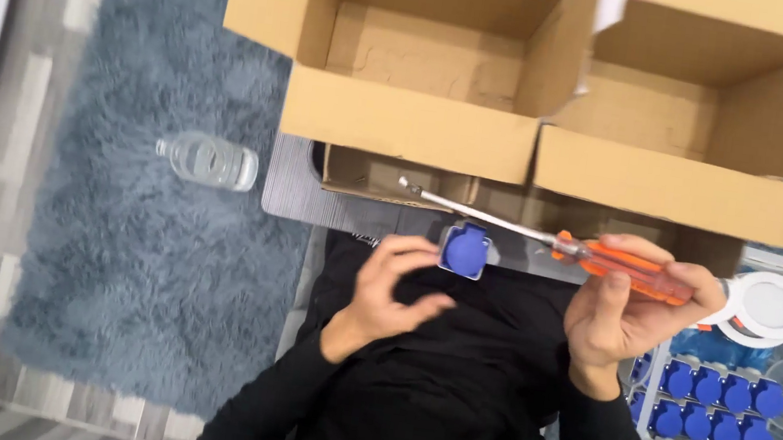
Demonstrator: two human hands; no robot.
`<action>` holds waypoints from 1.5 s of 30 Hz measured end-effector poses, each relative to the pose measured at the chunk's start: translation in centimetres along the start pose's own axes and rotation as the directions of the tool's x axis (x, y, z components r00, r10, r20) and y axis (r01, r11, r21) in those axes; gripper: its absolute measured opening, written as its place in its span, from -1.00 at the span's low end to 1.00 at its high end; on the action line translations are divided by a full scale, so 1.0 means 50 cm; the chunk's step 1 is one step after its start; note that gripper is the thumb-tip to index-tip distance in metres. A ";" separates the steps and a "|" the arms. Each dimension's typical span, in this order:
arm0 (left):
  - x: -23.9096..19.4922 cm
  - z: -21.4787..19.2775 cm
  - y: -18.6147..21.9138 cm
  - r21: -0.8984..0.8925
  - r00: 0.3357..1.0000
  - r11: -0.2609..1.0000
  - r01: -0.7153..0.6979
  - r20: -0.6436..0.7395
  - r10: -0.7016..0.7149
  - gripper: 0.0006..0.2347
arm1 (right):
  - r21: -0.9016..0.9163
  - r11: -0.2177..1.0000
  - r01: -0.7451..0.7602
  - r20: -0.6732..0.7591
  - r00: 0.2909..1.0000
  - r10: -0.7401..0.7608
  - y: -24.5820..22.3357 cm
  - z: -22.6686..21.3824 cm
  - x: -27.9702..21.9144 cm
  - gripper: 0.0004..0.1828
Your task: Assembling and inspecting small electrical components and LED lights using a screwdriver
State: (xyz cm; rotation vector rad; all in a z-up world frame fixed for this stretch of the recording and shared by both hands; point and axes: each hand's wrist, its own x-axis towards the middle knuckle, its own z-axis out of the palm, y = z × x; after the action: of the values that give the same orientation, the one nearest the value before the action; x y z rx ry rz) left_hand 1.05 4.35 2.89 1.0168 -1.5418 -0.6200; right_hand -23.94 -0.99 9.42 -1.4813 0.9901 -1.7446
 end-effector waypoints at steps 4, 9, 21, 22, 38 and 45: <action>0.008 -0.041 0.043 -0.075 0.974 0.991 0.108 -0.192 -0.121 -0.69 | 0.155 0.988 -0.016 -0.074 0.997 0.027 -0.018 -0.039 -0.042 -0.54; 0.038 -0.065 0.070 0.078 0.979 0.997 -0.021 -0.198 0.036 -0.65 | 0.180 0.982 0.063 -0.105 0.994 -0.045 -0.036 -0.046 -0.079 -0.57; 0.040 -0.078 0.103 0.039 0.992 0.996 -0.086 -0.090 0.089 -0.86 | 0.211 0.969 0.126 -0.162 0.982 -0.093 -0.075 -0.035 -0.124 -0.59; 0.037 -0.080 0.100 0.022 0.994 0.998 -0.063 -0.086 0.065 -0.88 | 0.203 0.972 0.121 -0.154 0.984 -0.090 -0.074 -0.036 -0.127 -0.59; 0.006 -0.054 0.041 -0.479 0.985 0.877 0.040 -0.127 -0.114 -0.95 | 0.292 0.956 0.035 -0.148 0.989 0.009 -0.048 -0.054 -0.142 -0.63; -0.013 -0.035 0.011 -0.588 0.962 0.795 0.145 -0.103 -0.252 -0.94 | 0.311 0.950 0.030 -0.144 0.989 0.016 -0.036 -0.053 -0.150 -0.61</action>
State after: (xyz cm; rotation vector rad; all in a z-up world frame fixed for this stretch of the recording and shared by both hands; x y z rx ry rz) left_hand 2.58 5.42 3.44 0.7374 -0.9900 -1.0440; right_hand -25.34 6.65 6.96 -1.1719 0.7343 -1.9332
